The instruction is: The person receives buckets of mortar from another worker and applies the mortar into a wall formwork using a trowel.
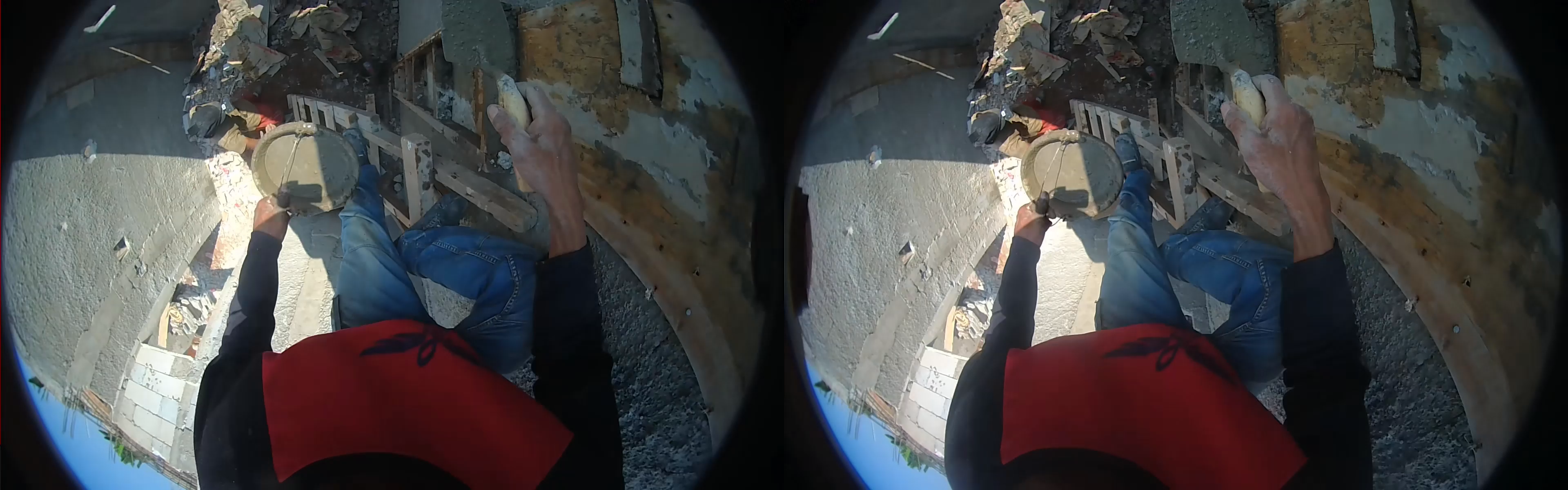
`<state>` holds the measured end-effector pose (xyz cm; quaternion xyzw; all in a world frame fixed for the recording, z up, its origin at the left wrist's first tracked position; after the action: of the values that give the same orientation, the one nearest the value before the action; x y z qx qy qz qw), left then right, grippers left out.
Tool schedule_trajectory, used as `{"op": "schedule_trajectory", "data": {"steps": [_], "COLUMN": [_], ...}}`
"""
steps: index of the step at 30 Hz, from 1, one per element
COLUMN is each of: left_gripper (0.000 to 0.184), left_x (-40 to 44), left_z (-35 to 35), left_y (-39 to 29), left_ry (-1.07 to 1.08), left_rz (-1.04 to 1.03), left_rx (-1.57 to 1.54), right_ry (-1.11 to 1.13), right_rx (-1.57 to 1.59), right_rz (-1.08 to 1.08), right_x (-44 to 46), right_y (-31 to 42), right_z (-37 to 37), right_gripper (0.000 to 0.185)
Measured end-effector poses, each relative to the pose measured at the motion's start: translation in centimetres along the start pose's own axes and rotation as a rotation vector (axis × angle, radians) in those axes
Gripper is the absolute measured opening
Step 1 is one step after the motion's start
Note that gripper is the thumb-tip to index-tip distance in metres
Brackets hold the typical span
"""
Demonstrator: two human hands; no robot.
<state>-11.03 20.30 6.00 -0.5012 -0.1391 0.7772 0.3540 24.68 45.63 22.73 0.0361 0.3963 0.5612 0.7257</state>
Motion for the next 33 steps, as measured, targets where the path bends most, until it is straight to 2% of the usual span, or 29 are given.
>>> {"op": "schedule_trajectory", "data": {"steps": [1,2,3,5,7,8,10,12,13,14,15,17,21,23,24,25,27,29,31,32,33], "left_gripper": [0.052,0.056,0.057,0.058,0.058,0.058,0.047,0.043,0.04,0.04,0.04,0.038,0.039,0.038,0.034,0.034,0.031,0.029,0.026,0.026,0.025], "left_x": [-2.1,-4.3,-6.6,-9.8,-12.2,-12.8,-13.7,-13.6,-13.3,-12.7,-12.8,-13.1,-13.7,-13.5,-12.9,-13.0,-14.0,-12.2,-12.8,-12.7,-12.9], "left_z": [0.0,0.6,0.9,1.5,1.0,1.1,0.7,-1.7,-2.5,-4.8,-6.1,-9.3,-10.9,-9.8,-11.9,-12.0,-12.2,-12.9,-11.9,-12.1,-12.0], "left_y": [-2.3,-6.1,-9.0,-14.7,-18.2,-19.4,-21.9,-23.6,-25.5,-24.5,-25.5,-26.5,-28.3,-28.8,-25.8,-25.8,-26.0,-25.1,-26.7,-27.4,-27.6], "left_ry": [-0.007,0.047,0.043,0.061,-0.011,-0.017,0.199,0.163,0.185,0.152,0.147,0.226,0.295,0.373,0.297,0.295,0.174,0.33,0.305,0.297,0.269], "left_rz": [-0.054,-0.114,-0.222,-0.221,-0.383,-0.39,-0.405,-0.537,-0.53,-1.039,-1.054,-0.558,-0.688,-0.562,-0.819,-0.838,-0.789,-0.823,-0.785,-0.809,-0.854], "left_rx": [-0.068,0.036,0.009,-0.092,-0.171,-0.165,-0.136,-0.142,0.139,0.439,0.438,-0.014,0.092,0.123,0.203,0.205,0.154,0.185,0.134,0.126,0.128], "right_ry": [-0.016,-0.021,-0.054,-0.094,-0.085,-0.045,-0.026,-0.023,-0.043,-0.063,-0.077,-0.108,-0.19,-0.084,-0.078,-0.096,-0.215,-0.225,-0.141,-0.161,-0.098], "right_rx": [-0.007,-0.001,0.026,0.057,0.223,0.312,0.346,0.38,0.37,0.358,0.359,0.348,0.333,0.415,0.423,0.429,0.359,0.375,0.466,0.461,0.6], "right_rz": [0.019,0.021,0.038,0.068,0.031,-0.033,-0.11,-0.171,-0.17,-0.17,-0.164,-0.185,-0.16,-0.327,-0.339,-0.331,-0.181,-0.119,-0.251,-0.235,-0.272], "right_x": [-0.1,-0.5,-1.0,-2.8,-5.9,-7.9,-11.6,-14.3,-15.5,-16.5,-17.3,-18.9,-20.4,-20.8,-20.6,-20.1,-19.9,-19.5,-18.6,-17.6,-17.1], "right_y": [-0.1,-0.2,-0.1,0.3,0.6,1.0,1.1,0.8,0.0,-0.7,-1.1,-1.9,-2.2,-2.8,-2.7,-2.6,-2.2,-2.6,-4.0,-4.3,-4.1], "right_z": [0.1,0.3,0.6,1.3,2.1,2.6,3.2,3.2,2.9,2.7,2.5,2.0,1.8,1.3,1.5,1.3,1.5,1.0,-0.5,-0.4,-0.4], "right_gripper": [0.037,0.037,0.036,0.035,0.034,0.033,0.034,0.035,0.035,0.036,0.036,0.027,0.026,0.036,0.035,0.035,0.032,0.036,0.035,0.035,0.032]}}
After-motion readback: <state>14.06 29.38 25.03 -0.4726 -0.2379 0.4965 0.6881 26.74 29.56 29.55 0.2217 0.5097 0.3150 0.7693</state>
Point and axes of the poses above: each hand's wrist, its own x-axis towards the middle knuckle, its own z-axis out of the back of the hand, y = z × x, the point moved 3 cm from there along x, towards the middle knuckle, and after that the axes turned 13 degrees about -z, right-handed, at the moved point
